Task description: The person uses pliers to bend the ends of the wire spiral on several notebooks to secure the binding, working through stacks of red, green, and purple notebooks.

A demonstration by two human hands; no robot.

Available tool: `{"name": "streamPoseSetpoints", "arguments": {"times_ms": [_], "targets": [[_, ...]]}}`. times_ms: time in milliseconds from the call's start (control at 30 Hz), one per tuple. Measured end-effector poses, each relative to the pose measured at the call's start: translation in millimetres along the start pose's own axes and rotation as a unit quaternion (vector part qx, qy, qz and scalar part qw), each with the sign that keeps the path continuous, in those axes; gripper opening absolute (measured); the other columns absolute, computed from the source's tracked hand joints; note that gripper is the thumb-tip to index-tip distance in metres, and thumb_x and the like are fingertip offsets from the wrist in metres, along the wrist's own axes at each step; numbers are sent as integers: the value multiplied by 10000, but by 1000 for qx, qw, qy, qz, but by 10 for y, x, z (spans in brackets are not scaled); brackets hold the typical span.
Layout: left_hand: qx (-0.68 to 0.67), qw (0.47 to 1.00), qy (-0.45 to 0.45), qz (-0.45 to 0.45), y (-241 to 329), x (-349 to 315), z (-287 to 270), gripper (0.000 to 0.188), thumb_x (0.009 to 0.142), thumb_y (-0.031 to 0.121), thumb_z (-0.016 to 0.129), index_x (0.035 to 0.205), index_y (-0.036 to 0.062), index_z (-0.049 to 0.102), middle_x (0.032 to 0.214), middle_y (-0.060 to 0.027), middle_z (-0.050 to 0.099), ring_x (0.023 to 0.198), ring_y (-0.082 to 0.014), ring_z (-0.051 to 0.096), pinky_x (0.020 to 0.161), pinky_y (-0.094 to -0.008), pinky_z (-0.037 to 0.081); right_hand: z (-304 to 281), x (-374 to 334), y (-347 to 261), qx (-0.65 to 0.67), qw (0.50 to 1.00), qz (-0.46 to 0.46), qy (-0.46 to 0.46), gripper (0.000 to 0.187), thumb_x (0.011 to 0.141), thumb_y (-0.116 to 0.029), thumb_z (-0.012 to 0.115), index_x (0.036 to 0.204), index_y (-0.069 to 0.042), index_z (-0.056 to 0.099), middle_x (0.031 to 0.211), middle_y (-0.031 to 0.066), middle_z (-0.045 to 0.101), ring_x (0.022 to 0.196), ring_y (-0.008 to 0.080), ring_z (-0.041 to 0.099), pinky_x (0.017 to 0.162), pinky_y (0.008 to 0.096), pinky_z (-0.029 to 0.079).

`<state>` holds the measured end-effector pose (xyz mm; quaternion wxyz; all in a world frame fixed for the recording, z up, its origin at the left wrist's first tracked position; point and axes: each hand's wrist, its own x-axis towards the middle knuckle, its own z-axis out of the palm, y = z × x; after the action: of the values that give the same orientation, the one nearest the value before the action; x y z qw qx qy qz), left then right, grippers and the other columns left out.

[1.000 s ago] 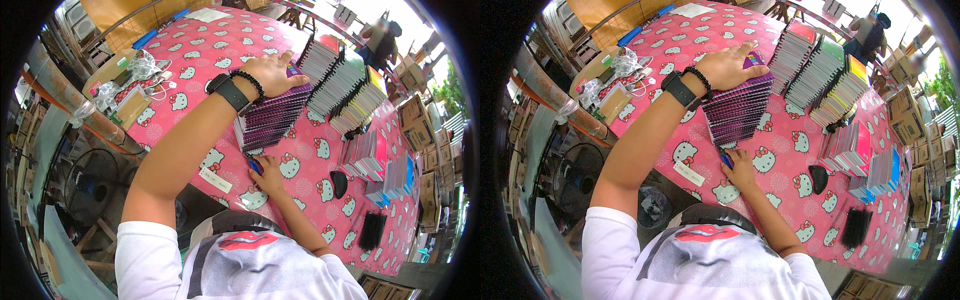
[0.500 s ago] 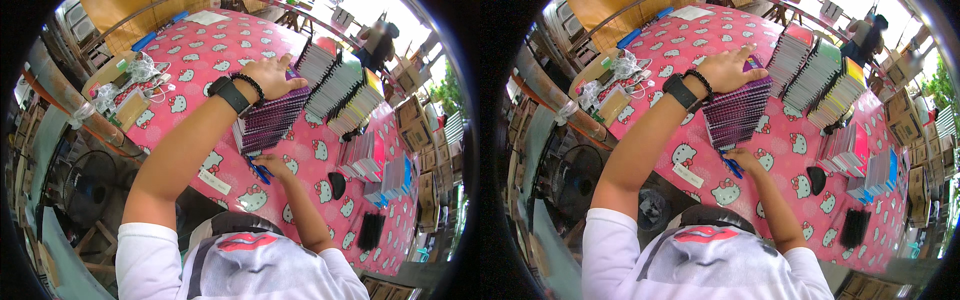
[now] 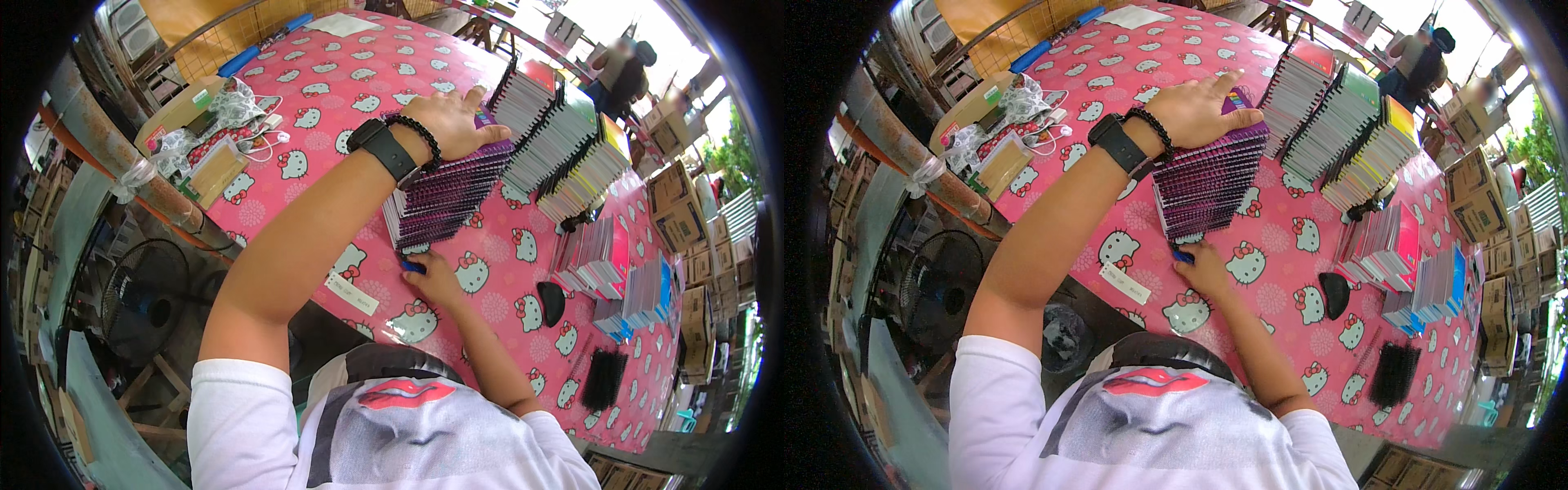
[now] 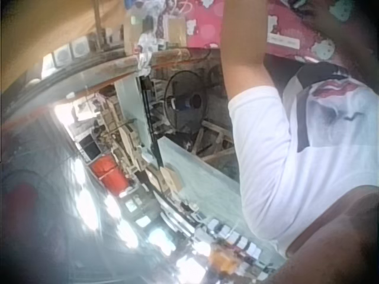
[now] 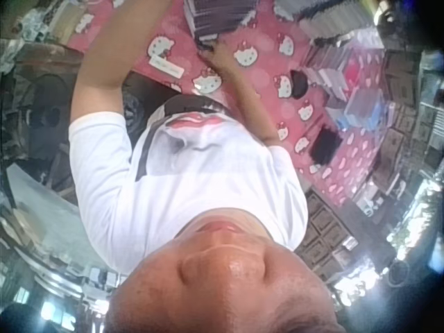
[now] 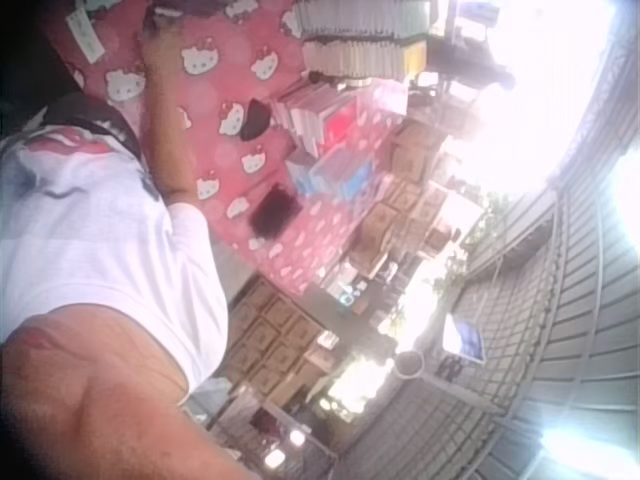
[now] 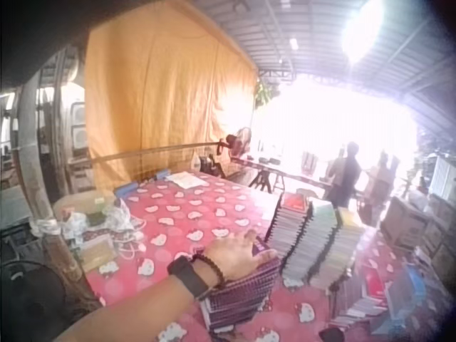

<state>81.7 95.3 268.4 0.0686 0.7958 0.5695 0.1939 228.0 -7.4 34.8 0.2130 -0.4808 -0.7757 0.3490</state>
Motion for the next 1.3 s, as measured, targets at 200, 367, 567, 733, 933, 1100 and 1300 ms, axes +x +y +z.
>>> {"name": "streamPoseSetpoints", "arguments": {"times_ms": [200, 367, 567, 733, 933, 1100, 1300], "targets": [[-4, 1000, -3, 8, 8, -39, -54, 969, 772, 793, 323, 1399, 55, 292, 1333, -228, 441, 1195, -348, 474, 965, -426, 408, -494, 428, -4, 335, 849, 293, -286, 252, 863, -180, 561, 944, 56, 599, 804, 156, 652, 627, 222, 647, 571, 332, 549], [-101, 994, 32, 23, -74, 90, -9, 881, 832, 725, 336, 1397, 50, 295, 1343, -197, 447, 1223, -318, 460, 1009, -381, 365, -319, 139, -81, 188, 952, 164, -178, 256, 849, -182, 585, 986, 34, 600, 863, 131, 651, 754, 180, 631, 691, 301, 516], [-578, 799, 167, -15, -845, 77, -282, 496, 976, 432, 342, 1247, 43, 489, 1210, -91, 555, 1088, -190, 532, 947, -330, 392, -436, -591, 256, 324, 917, 201, -113, 369, 823, -196, 632, 1143, -24, 569, 972, 138, 637, 856, 187, 615, 750, 296, 490], [-351, 928, 117, 48, -1910, -317, 1635, 210, 858, 176, 456, 978, 34, 552, 750, -68, 553, 664, -188, 532, 607, -348, 443, -419, -1014, 548, 808, 539, 212, -109, 444, 899, -357, 483, 1227, -58, 497, 1106, 175, 606, 1012, 317, 589, 875, 515, 455], [-214, 977, -22, 9, -1550, -851, 2651, 286, 678, 21, 545, 947, -2, 639, 995, -239, 625, 933, -410, 579, 798, -438, 457, -328, -797, 596, 794, 570, 191, 87, 303, 863, -283, 562, 1122, -126, 564, 1080, 78, 635, 1005, 238, 608, 847, 402, 471], [-300, 950, 81, 38, -1624, -1021, 2314, 332, 691, -8, 575, 1015, 15, 640, 1016, -187, 650, 970, -345, 604, 825, -400, 461, -237, -83, 503, 753, 615, 192, 130, 340, 853, -280, 580, 1142, -112, 520, 1075, 51, 602, 1002, 228, 600, 798, 395, 477], [-320, 946, 10, -58, -1446, -1115, 2174, 336, 661, 6, 644, 997, 4, 638, 1039, -171, 652, 947, -266, 620, 815, -345, 466, -444, 112, 581, 712, 648, 238, 131, 283, 846, -261, 593, 1084, -116, 543, 983, 33, 593, 929, 202, 607, 766, 396, 493]]}}
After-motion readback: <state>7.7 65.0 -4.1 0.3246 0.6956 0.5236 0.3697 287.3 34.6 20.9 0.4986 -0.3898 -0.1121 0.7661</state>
